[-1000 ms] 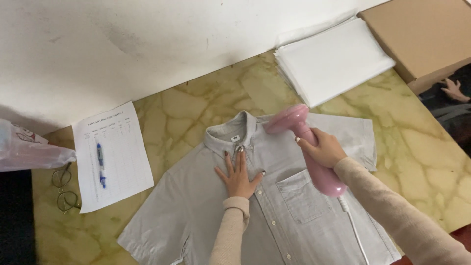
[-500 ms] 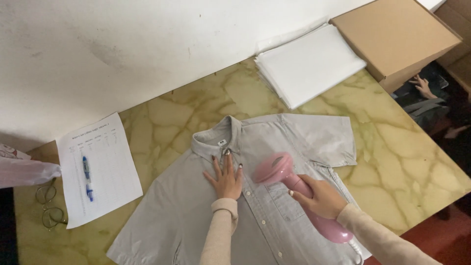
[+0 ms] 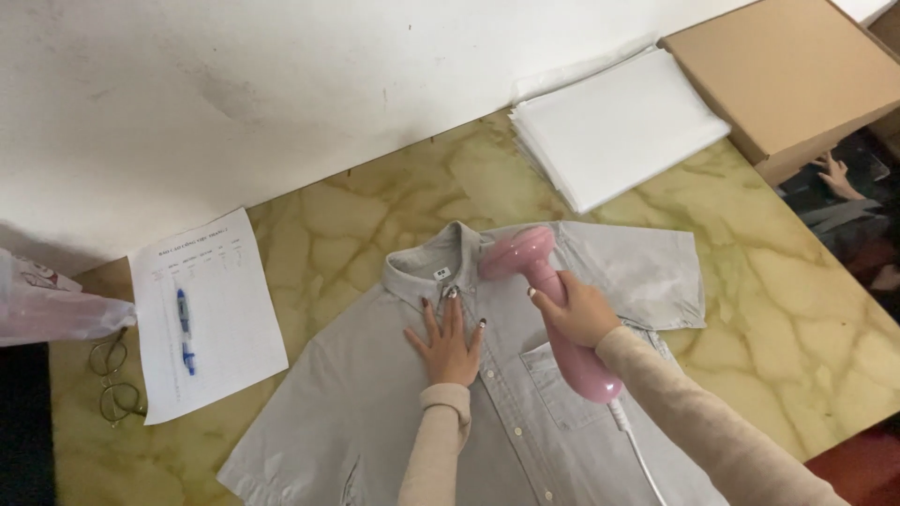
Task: Using a handheld garment steamer to remove wrinkles from a shirt laid on a table.
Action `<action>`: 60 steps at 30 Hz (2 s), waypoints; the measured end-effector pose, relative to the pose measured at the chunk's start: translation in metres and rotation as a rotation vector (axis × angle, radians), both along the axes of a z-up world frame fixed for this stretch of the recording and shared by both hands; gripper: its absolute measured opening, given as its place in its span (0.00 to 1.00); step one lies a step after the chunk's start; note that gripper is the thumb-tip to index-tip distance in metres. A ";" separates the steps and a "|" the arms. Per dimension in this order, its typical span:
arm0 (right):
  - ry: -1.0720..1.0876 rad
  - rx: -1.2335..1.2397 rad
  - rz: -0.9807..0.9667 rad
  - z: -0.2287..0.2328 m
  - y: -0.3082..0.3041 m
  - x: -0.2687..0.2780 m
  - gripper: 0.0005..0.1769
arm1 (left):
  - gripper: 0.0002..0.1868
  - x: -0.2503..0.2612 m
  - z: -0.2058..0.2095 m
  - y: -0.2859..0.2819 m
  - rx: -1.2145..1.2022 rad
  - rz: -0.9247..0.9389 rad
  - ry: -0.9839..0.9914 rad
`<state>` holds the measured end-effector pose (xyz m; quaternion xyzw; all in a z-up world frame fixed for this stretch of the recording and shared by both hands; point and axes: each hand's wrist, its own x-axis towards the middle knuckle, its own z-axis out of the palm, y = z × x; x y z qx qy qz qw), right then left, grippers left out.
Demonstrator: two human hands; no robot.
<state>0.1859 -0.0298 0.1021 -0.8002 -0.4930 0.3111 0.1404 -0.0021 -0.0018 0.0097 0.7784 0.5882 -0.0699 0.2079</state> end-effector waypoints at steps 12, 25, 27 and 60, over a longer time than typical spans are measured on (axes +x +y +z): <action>0.072 0.074 -0.013 0.015 0.016 0.002 0.34 | 0.45 0.002 0.020 -0.005 0.036 0.013 -0.040; 0.044 -0.079 -0.009 0.029 -0.091 0.051 0.32 | 0.30 0.050 -0.034 -0.049 0.482 -0.202 -0.303; 0.060 -0.101 -0.001 0.030 -0.094 0.051 0.33 | 0.32 0.050 -0.049 -0.051 0.496 -0.222 -0.228; 0.052 -0.091 0.092 0.031 -0.064 0.008 0.33 | 0.29 -0.008 -0.047 -0.060 0.387 -0.121 -0.398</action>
